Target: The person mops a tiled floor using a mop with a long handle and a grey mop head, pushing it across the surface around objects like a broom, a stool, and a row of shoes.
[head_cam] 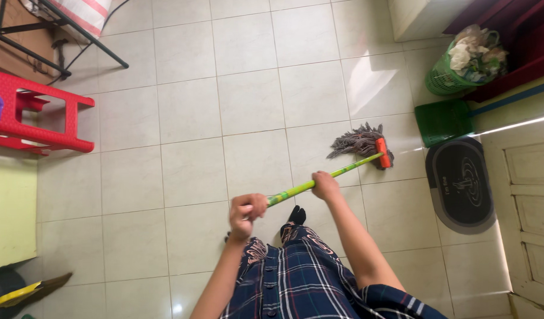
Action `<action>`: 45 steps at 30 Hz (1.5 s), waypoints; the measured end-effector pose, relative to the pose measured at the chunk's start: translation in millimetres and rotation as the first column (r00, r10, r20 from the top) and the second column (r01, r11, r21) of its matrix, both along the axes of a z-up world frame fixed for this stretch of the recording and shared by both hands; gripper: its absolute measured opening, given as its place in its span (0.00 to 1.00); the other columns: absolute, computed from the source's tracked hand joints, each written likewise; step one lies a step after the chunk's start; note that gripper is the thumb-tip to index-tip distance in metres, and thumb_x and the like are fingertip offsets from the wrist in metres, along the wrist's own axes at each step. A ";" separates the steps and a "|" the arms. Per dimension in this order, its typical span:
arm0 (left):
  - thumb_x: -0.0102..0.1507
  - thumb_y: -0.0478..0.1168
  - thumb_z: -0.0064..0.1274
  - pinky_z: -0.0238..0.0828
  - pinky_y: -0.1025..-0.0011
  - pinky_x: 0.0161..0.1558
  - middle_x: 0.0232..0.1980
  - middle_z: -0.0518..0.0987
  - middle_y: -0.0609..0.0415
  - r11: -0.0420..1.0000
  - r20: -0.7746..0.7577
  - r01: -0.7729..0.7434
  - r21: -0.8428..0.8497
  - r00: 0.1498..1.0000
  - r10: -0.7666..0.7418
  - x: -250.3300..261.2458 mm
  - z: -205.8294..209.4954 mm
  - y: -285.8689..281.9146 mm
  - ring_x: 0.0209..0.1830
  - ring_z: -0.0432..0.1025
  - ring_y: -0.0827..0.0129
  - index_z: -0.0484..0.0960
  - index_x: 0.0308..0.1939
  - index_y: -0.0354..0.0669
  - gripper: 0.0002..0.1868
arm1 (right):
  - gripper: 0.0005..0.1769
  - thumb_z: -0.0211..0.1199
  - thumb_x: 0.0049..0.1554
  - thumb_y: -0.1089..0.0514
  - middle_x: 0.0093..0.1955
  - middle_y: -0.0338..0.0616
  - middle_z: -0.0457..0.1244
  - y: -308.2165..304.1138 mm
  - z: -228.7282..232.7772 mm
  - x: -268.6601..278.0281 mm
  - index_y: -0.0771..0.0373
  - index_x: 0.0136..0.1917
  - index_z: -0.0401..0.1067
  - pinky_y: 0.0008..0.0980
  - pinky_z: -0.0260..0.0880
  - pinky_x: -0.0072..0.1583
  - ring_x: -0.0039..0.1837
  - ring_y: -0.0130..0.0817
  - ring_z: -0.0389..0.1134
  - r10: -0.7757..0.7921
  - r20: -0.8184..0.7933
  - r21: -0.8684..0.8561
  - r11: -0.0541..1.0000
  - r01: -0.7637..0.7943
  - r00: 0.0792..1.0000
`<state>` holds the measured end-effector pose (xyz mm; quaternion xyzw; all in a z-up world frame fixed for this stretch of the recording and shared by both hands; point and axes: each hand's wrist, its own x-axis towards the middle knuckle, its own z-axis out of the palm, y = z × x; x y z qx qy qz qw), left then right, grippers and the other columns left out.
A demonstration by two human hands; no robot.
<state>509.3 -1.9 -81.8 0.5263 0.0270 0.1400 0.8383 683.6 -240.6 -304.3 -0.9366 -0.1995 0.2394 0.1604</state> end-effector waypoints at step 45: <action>0.58 0.49 0.39 0.59 0.62 0.34 0.13 0.55 0.59 0.994 0.223 -0.059 0.092 0.974 0.037 -106.4 91.9 365.7 0.13 0.50 0.70 0.56 0.21 0.48 0.16 | 0.03 0.61 0.50 0.57 0.37 0.51 0.68 390.4 75.3 -175.0 0.57 0.37 0.74 0.54 0.69 0.48 0.45 0.56 0.69 0.030 -0.011 0.334 0.942 -0.025 0.999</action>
